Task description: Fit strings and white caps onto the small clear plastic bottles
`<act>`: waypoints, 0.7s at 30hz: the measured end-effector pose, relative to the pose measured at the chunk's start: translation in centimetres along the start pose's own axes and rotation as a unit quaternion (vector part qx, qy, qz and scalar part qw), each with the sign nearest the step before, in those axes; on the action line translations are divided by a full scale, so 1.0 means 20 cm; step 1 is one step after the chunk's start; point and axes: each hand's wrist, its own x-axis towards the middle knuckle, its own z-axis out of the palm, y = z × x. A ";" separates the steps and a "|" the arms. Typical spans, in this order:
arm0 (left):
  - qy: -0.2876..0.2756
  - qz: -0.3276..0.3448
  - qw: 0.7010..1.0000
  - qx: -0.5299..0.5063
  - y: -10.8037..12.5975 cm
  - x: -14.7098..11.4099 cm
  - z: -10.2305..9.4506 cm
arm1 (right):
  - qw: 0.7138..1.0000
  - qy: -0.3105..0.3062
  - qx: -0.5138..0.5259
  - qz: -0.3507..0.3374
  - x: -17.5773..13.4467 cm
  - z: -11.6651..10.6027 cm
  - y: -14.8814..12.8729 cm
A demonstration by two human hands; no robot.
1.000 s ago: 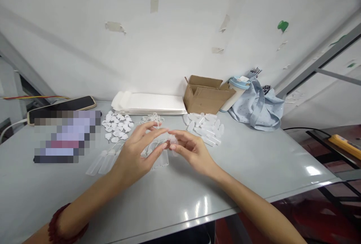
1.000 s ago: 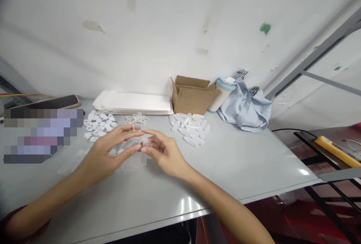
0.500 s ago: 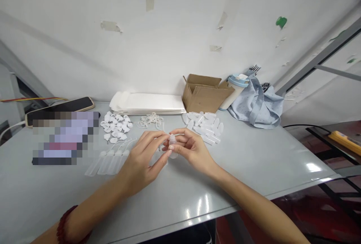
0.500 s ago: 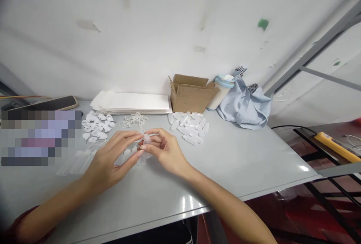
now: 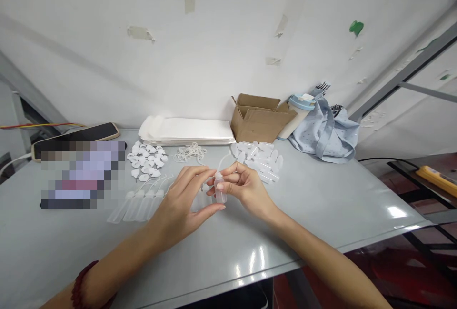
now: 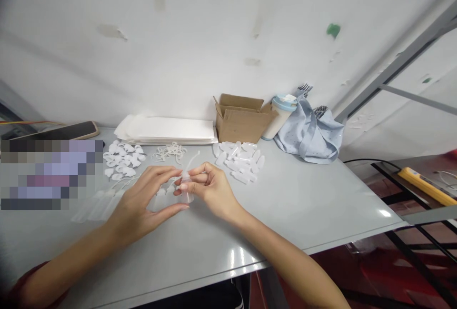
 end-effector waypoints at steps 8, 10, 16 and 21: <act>0.014 0.024 0.999 0.017 0.00 0.00 0.01 | 0.999 -0.037 0.030 0.005 0.01 -0.02 0.01; 0.021 0.026 0.999 0.022 0.01 0.01 0.02 | 0.998 -0.047 0.040 0.009 0.02 -0.03 0.02; 0.017 0.042 0.999 0.013 0.00 0.02 0.04 | 0.997 -0.062 0.043 0.034 0.04 -0.06 0.01; -0.052 0.033 0.998 0.019 -0.03 0.00 0.06 | 0.986 -0.072 -0.132 0.076 0.08 -0.14 -0.01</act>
